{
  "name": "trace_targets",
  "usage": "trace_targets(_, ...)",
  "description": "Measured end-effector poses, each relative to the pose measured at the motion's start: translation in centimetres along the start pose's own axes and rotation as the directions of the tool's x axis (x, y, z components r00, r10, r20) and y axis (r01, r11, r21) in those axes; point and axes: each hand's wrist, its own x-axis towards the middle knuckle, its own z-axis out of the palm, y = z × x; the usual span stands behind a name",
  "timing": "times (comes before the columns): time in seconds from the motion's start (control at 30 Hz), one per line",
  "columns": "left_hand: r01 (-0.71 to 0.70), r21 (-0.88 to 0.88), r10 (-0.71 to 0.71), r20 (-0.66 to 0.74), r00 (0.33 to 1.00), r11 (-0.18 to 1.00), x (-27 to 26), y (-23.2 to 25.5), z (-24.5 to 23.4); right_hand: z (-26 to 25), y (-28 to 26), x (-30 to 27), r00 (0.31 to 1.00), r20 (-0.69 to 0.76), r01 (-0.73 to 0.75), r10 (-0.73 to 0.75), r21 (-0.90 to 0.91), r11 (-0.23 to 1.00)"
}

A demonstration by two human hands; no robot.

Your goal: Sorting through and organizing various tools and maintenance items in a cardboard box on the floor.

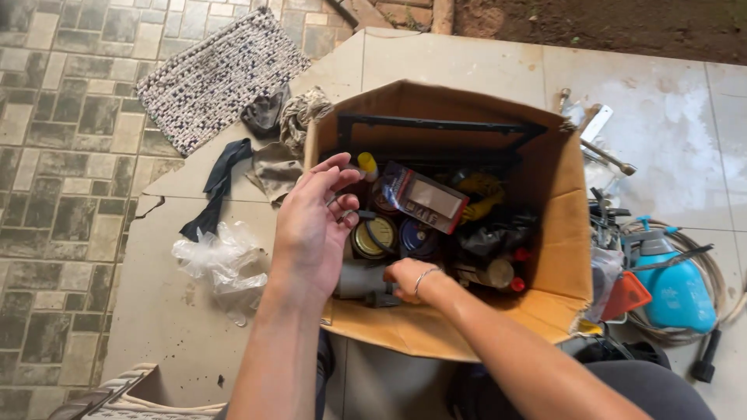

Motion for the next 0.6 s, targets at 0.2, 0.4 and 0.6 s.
trace_targets(0.2, -0.029, -0.145, 0.027, -0.012, 1.000, 0.989, -1.0, 1.4, -1.1, 4.2, -2.6, 4.9, 0.990, -0.043, -0.134, 0.134, -0.011, 0.991)
trace_targets(0.4, -0.045, -0.183, 0.045, -0.007, 0.999, 0.982, -1.5, 2.3, -1.6, 4.8, -3.3, 4.7, 0.992, 0.046, -0.109, 0.118, -0.155, 0.982)
trace_targets(0.6, -0.054, -0.184, 0.053, -0.010, 0.999, 0.981, -1.3, 2.7, -1.9, 4.4, -1.3, 3.3, 0.997, -0.066, 0.058, -0.050, 0.125, 0.991)
